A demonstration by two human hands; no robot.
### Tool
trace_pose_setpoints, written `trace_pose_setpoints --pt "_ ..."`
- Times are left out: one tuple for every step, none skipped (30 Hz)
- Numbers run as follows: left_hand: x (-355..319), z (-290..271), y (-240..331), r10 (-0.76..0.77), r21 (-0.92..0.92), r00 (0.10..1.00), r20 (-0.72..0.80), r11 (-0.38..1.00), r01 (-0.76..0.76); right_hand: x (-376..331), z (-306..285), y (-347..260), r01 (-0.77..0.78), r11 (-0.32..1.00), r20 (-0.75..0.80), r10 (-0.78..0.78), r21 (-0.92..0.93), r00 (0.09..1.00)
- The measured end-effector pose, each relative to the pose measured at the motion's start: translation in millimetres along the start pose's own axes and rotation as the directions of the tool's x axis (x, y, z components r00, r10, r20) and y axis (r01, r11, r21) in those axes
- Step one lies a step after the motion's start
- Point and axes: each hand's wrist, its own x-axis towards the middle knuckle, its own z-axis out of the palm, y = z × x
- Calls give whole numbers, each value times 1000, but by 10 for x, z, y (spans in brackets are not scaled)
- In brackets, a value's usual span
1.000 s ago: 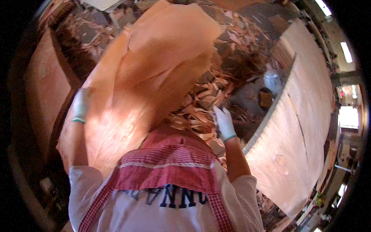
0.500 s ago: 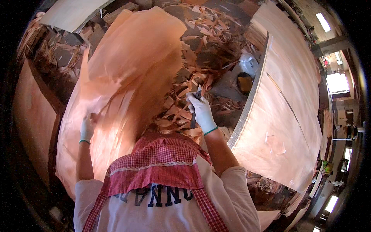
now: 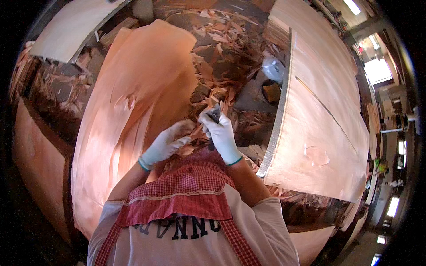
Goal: The person prepares large sheets of wood veneer by hand, using a small tool to trim and repair imperfections on the surface. They lift, flip, and stack multiple sheets on a large table, occasionally using a long wooden rod to help position the thin wood layers.
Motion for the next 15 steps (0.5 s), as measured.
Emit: trace_pose_setpoints --pt "156 32 130 -166 43 981 98 986 163 29 -45 -28 -39 999 -62 37 -19 997" --pt "296 49 87 -158 140 985 71 979 147 107 -133 -37 -58 998 -89 56 -20 995" --pt "410 56 6 -144 236 989 44 963 130 155 -236 -97 -25 999 -74 27 41 997" --pt "518 39 -91 -123 330 992 14 938 111 202 -279 -225 10 995 -56 -4 100 998" --pt "653 -17 -178 -64 402 998 -4 914 60 283 -376 -306 26 978 -77 -10 209 997" --pt "785 -112 -251 -225 503 974 31 845 179 382 -489 -371 46 948 -96 -16 314 995" --pt "892 -175 -417 -198 636 980 -1 756 154 510 -631 -438 29 899 -86 9 437 996" --pt "1049 -168 -422 -268 718 961 -63 658 230 659 -835 -466 55 868 -46 -37 494 998" --pt "1210 -201 -535 -140 787 989 -47 604 123 843 -1020 -479 46 793 30 -81 607 996" --pt "1398 -246 -688 -12 847 1000 -21 531 24 1035 -1185 -502 22 706 105 -136 707 985" --pt "1611 -307 -801 97 883 995 -19 469 -29 1210 -1302 -550 13 673 96 -124 739 988" --pt "1842 -378 -886 203 914 979 -6 399 -77 1392 -1411 -635 6 645 130 -162 764 978" --pt "2066 -365 -837 295 935 956 14 334 -117 1543 -1538 -731 16 646 127 -174 763 976" --pt "2274 -382 -774 94 915 991 -92 401 47 1693 -1664 -830 25 648 126 -186 761 975" --pt "2520 -391 -715 12 878 984 -177 454 153 1831 -1791 -924 17 633 123 -177 774 976"
